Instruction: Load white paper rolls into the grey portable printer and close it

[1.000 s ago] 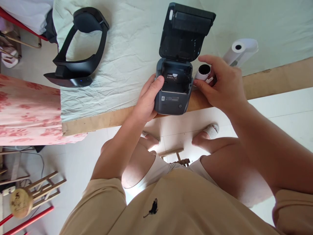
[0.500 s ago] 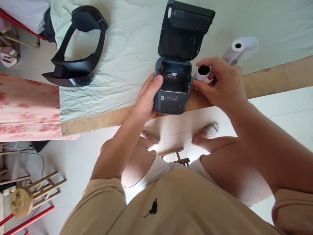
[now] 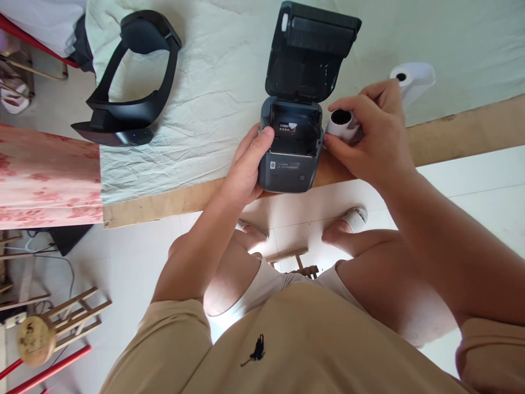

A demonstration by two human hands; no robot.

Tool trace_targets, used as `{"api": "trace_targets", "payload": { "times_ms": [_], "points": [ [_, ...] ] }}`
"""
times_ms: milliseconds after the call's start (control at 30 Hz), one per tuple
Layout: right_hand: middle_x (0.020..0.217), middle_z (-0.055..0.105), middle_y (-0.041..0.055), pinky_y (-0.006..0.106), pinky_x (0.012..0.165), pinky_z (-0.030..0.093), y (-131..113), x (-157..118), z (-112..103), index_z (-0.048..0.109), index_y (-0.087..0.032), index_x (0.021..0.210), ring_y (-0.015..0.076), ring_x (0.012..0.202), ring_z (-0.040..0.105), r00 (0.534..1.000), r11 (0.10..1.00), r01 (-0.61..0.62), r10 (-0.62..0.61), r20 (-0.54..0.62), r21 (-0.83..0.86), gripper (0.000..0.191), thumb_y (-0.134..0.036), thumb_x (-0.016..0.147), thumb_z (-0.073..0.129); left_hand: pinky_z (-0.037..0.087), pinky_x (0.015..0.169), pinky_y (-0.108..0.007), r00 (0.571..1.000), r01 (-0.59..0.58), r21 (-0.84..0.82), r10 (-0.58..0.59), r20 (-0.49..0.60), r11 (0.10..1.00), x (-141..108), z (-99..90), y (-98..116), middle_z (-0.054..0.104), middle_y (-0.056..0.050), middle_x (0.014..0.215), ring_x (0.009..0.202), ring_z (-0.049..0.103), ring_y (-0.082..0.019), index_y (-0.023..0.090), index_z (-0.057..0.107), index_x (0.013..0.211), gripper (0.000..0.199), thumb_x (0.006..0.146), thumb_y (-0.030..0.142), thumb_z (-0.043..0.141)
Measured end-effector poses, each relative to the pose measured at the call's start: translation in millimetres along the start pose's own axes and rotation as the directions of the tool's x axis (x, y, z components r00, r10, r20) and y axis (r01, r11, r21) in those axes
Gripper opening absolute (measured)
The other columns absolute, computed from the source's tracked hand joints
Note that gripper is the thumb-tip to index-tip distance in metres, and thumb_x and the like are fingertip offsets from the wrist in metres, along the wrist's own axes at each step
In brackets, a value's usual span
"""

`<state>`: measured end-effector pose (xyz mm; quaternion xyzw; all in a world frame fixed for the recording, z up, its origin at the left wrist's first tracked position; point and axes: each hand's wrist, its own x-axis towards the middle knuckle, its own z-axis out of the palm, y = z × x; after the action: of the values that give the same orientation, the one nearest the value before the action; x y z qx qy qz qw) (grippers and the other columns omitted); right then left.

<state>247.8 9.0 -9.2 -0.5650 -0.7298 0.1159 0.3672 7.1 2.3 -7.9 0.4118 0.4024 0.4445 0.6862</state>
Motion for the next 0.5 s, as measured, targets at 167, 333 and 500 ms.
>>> {"api": "trace_targets", "payload": {
  "times_ms": [167,333,500],
  "points": [
    [0.118,0.073,0.007,0.056,0.097,0.064,4.0,-1.0,0.9,0.057,-0.037,0.138,0.0322,0.105,0.073,0.996,0.998,-0.014,0.009,0.089,0.059,0.061,-0.032,0.081,0.079,0.07,0.084,-0.034,1.0,-0.011,-0.036,0.011,0.002,0.999,0.1,-0.4,-1.9,0.083,-0.002,0.111,0.106,0.084,-0.023,0.029,0.072,0.116,0.033,0.104,0.055,0.056],
    [0.123,0.077,0.0062,0.058,0.101,0.062,1.1,-2.8,-1.6,0.054,-0.038,0.137,0.0331,0.11,0.074,0.997,0.998,-0.039,0.036,0.069,0.045,0.054,-0.026,0.087,0.068,0.07,0.078,-0.034,1.0,0.016,-0.019,-0.017,-0.023,1.0,-0.5,-1.4,-3.7,0.082,-0.002,0.109,0.097,0.084,-0.022,0.029,0.072,0.116,0.041,0.104,0.064,0.054],
    [0.128,0.073,0.0126,0.059,0.106,0.059,-1.6,-1.2,-2.9,0.065,-0.033,0.131,0.0354,0.117,0.071,0.998,1.0,0.021,-0.02,0.059,-0.008,0.046,-0.021,0.086,0.064,0.07,0.093,-0.042,0.999,0.032,0.035,-0.031,-0.039,0.999,-1.6,-0.9,-1.9,0.081,-0.003,0.11,0.113,0.083,-0.028,0.031,0.071,0.12,0.053,0.101,0.076,0.052]
  ]
}}
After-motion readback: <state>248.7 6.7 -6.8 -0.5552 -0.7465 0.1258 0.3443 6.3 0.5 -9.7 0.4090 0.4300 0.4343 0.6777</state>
